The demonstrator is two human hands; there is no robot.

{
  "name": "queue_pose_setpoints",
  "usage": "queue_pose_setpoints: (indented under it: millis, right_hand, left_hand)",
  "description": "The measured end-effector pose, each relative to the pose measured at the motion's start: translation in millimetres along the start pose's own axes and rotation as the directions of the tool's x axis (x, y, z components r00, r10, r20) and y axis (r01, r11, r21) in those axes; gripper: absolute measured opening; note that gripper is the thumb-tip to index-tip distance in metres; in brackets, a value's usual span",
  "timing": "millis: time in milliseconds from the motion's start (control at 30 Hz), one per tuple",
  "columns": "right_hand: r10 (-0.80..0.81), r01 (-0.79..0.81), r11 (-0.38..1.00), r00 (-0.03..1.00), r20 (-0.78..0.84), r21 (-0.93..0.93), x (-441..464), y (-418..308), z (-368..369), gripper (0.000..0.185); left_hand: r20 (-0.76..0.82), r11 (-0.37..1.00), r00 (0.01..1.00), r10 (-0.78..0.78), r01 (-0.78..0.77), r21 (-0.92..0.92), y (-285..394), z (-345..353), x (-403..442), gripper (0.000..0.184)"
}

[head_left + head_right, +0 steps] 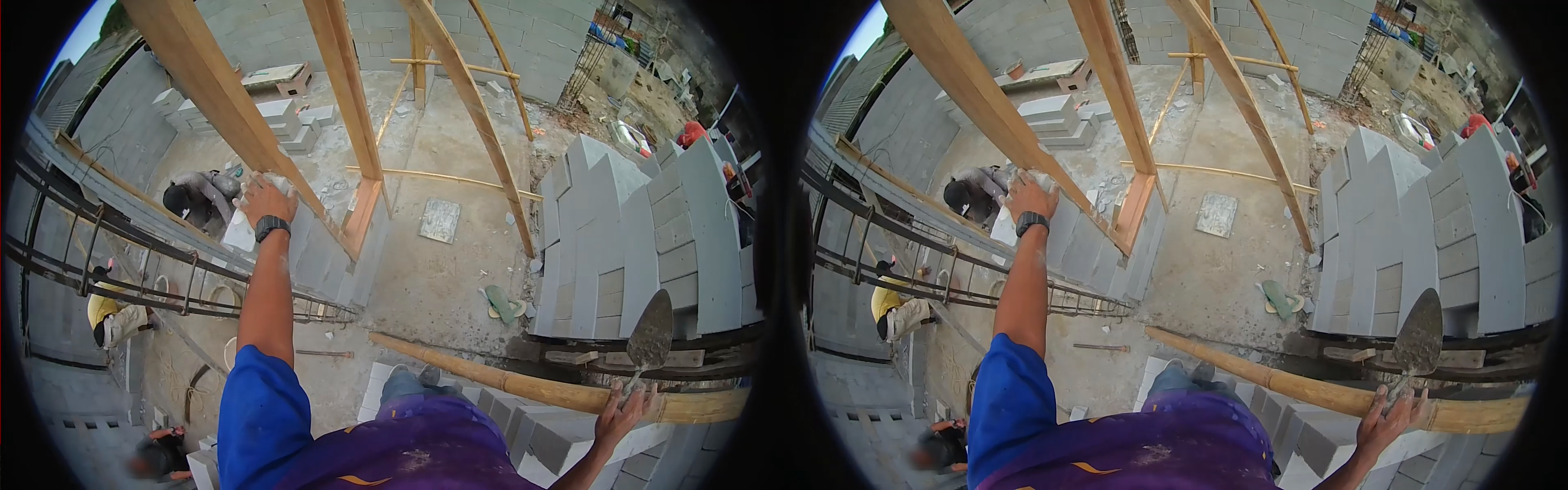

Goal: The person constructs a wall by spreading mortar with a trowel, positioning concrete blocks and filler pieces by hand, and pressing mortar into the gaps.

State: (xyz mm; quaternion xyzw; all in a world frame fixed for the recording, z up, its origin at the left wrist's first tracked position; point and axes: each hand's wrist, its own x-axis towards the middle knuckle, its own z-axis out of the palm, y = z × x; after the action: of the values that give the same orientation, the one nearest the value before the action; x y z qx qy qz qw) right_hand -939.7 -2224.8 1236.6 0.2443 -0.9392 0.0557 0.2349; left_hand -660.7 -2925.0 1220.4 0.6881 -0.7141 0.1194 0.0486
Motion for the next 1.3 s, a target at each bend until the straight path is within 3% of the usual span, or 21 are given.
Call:
queue_pose_setpoints:
  millis: [567,767,867,900,1000,1100,1200,1233,1300]
  right_hand:
    - [-0.010,0.010,1.000,1.000,-0.018,0.016,1.6,-3.6,-2.5,0.041]
    - [0.086,-0.089,0.992,0.996,0.035,0.087,2.3,-2.3,-2.0,0.046]
    - [0.060,-0.056,0.998,0.989,0.134,-0.028,4.7,7.5,0.9,0.050]
    - [-0.001,0.037,0.988,0.972,0.236,-0.150,12.0,12.0,-3.0,0.065]
    - [-0.028,0.040,0.996,0.988,0.153,-0.081,14.7,4.6,-4.3,0.061]
    - [0.133,-0.130,0.991,0.986,0.101,-0.033,6.4,7.3,11.3,0.058]
    - [0.397,-0.419,0.851,0.908,0.134,0.318,22.5,-62.5,1.4,0.059]
    - [0.341,-0.380,0.859,0.924,0.171,0.343,20.5,-71.9,9.1,0.066]
    - [0.244,-0.370,0.751,0.925,0.290,0.546,24.6,-132.0,-7.1,0.060]
  left_hand:
    - [0.006,0.999,1.000,0.003,-0.003,0.038,2.6,-3.0,-3.2,0.098]
    - [-0.023,1.000,1.000,-0.001,0.001,0.029,-0.8,4.4,-1.3,0.097]
    - [-0.039,1.000,0.999,-0.009,0.010,0.030,-1.3,0.2,-2.8,0.098]
    - [-0.040,1.000,0.999,-0.006,0.007,0.023,-1.8,-1.2,-3.7,0.098]
    - [-0.073,0.999,0.997,-0.013,0.009,-0.051,-4.3,0.9,-2.9,0.099]
    - [-0.124,0.988,0.991,-0.044,0.025,-0.151,-5.5,5.8,-0.4,0.098]
    - [-0.228,0.950,0.974,0.006,-0.077,-0.303,-10.4,11.6,1.2,0.094]
    - [-0.266,0.914,0.964,0.011,-0.118,-0.389,-13.7,11.4,-1.7,0.093]
    - [-0.352,0.812,0.936,0.013,-0.216,-0.543,-18.1,6.5,-10.4,0.090]
